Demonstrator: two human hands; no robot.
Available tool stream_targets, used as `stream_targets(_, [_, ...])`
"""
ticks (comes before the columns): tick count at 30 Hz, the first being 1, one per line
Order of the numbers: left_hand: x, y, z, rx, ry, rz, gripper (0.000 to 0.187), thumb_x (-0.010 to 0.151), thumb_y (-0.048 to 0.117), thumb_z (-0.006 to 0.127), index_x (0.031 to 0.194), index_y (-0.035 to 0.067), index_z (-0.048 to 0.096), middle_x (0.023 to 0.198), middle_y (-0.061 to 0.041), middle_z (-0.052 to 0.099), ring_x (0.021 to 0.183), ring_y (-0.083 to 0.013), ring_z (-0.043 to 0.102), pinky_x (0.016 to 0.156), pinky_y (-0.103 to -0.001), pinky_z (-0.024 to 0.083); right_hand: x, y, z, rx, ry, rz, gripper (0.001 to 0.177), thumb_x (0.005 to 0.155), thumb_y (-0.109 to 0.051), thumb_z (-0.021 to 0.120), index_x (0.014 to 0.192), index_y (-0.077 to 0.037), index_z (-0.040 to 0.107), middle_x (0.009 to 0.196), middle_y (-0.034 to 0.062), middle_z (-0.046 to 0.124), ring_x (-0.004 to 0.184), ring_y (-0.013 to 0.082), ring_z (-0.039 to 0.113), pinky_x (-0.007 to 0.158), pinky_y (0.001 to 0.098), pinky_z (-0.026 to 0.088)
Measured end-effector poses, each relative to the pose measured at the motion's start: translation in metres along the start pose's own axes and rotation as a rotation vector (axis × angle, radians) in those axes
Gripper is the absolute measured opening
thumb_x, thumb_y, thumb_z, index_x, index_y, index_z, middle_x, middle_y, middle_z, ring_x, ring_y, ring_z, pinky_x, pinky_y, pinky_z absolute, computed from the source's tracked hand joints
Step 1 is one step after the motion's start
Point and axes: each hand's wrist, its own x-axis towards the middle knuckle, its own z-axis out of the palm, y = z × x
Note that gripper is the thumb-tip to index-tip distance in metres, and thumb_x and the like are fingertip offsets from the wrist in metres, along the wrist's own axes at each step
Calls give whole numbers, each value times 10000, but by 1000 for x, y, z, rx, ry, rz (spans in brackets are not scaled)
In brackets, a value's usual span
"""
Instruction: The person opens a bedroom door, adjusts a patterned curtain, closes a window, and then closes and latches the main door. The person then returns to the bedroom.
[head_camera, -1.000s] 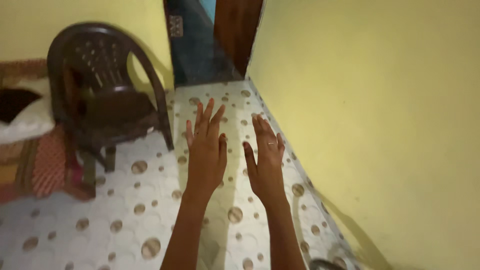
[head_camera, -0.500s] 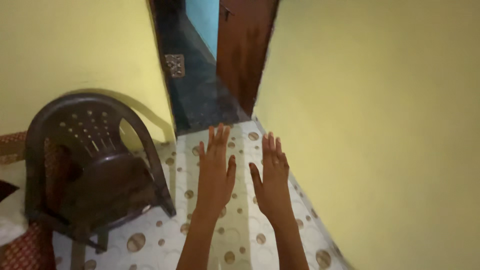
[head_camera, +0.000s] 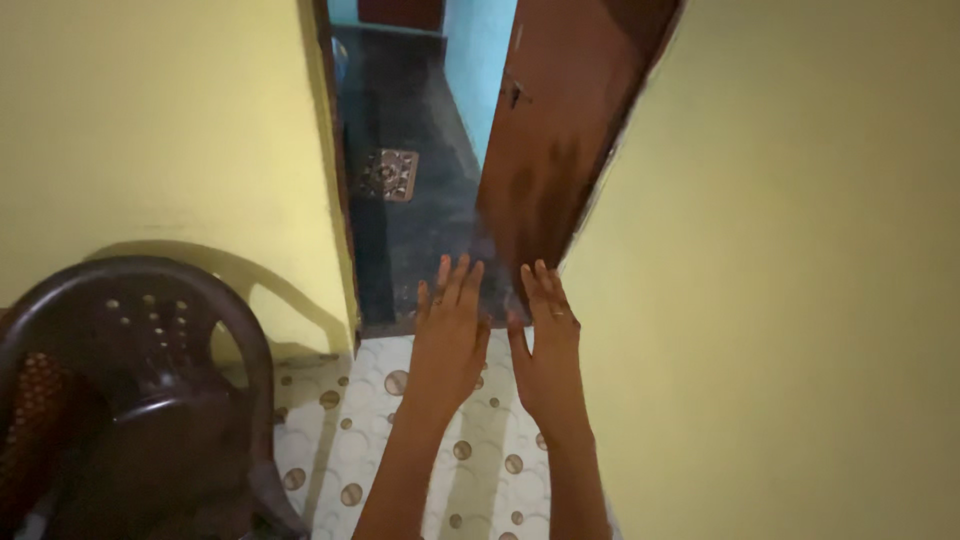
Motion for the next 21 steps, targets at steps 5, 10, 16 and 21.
stream_targets(5, [59, -57, 64, -8, 3, -3, 665, 879, 51, 589, 1513, -13, 396, 1596, -238, 371, 1529, -415, 249, 1219, -599, 182, 67, 73, 46, 2, -79, -111, 486, 1008, -153, 550, 1471, -13, 496, 1553, 249, 460, 1448, 447, 417, 1167, 511, 361])
stream_targets(10, [146, -130, 126, -44, -37, -86, 675, 871, 66, 613, 1506, -14, 399, 1564, -231, 420, 1506, -432, 296, 1195, -606, 227, 151, 147, 102, 39, -109, -95, 478, 1018, -149, 541, 1472, -9, 490, 1545, 250, 476, 1443, 445, 416, 1158, 523, 333])
stream_targets(16, [288, -191, 177, 33, -47, -47, 684, 882, 161, 656, 1488, -15, 392, 1518, -246, 441, 1470, -466, 302, 1177, -620, 233, 275, 219, 158, 22, -60, -180, 509, 1015, -153, 529, 1500, -12, 469, 1529, 261, 485, 1433, 454, 434, 1163, 535, 321])
stream_targets(21, [369, -233, 221, 95, 33, -21, 671, 930, 131, 635, 1542, 10, 388, 1581, -233, 418, 1526, -443, 283, 1210, -634, 205, 362, 277, 213, -23, -145, 17, 476, 1034, -161, 521, 1484, -14, 468, 1452, 262, 515, 1349, 460, 478, 1154, 540, 345])
